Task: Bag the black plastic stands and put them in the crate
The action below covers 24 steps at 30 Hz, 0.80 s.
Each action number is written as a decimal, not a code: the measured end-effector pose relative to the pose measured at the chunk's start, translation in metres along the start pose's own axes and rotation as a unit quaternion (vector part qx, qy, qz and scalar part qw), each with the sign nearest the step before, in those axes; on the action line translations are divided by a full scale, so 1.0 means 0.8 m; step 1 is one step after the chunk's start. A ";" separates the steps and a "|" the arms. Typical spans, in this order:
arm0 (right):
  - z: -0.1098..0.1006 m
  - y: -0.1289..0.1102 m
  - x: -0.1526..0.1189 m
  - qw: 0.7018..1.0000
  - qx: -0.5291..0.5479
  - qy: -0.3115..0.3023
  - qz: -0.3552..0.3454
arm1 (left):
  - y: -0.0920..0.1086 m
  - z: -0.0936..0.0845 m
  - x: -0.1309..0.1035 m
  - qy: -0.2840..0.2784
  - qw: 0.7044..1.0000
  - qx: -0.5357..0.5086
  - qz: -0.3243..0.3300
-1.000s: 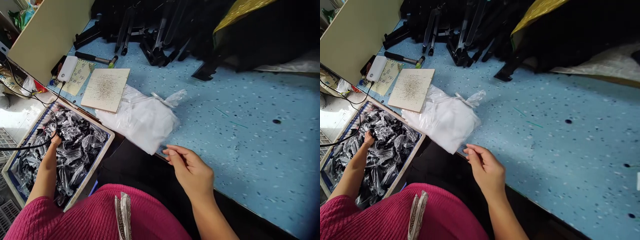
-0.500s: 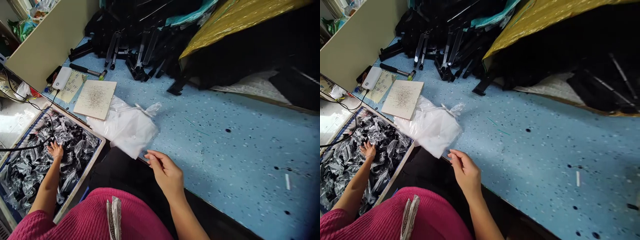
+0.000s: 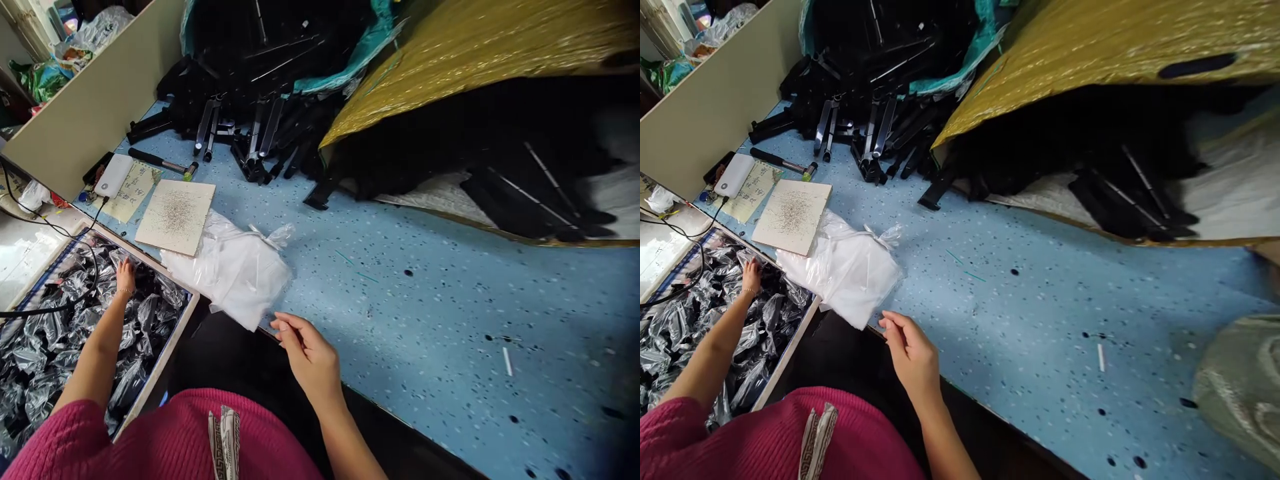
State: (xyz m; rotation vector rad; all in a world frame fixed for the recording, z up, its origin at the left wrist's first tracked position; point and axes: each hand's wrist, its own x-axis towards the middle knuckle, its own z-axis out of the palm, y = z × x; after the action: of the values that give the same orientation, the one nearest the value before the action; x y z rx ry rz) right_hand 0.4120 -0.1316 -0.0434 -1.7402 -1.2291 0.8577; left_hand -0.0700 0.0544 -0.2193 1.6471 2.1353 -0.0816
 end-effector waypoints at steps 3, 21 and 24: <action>0.001 0.003 -0.002 1.000 -0.014 0.009 -0.016 | 0.004 0.016 -0.005 0.037 0.999 0.011 -0.002; -0.003 0.009 -0.004 0.999 0.016 -0.030 -0.026 | 0.064 0.107 -0.080 0.089 0.990 0.059 0.096; -0.004 0.012 -0.007 0.999 0.014 -0.027 -0.029 | 0.072 0.121 -0.105 0.112 0.990 0.050 0.069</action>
State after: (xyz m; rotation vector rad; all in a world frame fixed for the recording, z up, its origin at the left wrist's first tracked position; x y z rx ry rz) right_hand 0.4167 -0.1393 -0.0501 -1.6612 -1.2913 0.8877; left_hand 0.0298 -0.0350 -0.2628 1.9378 2.2027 0.0423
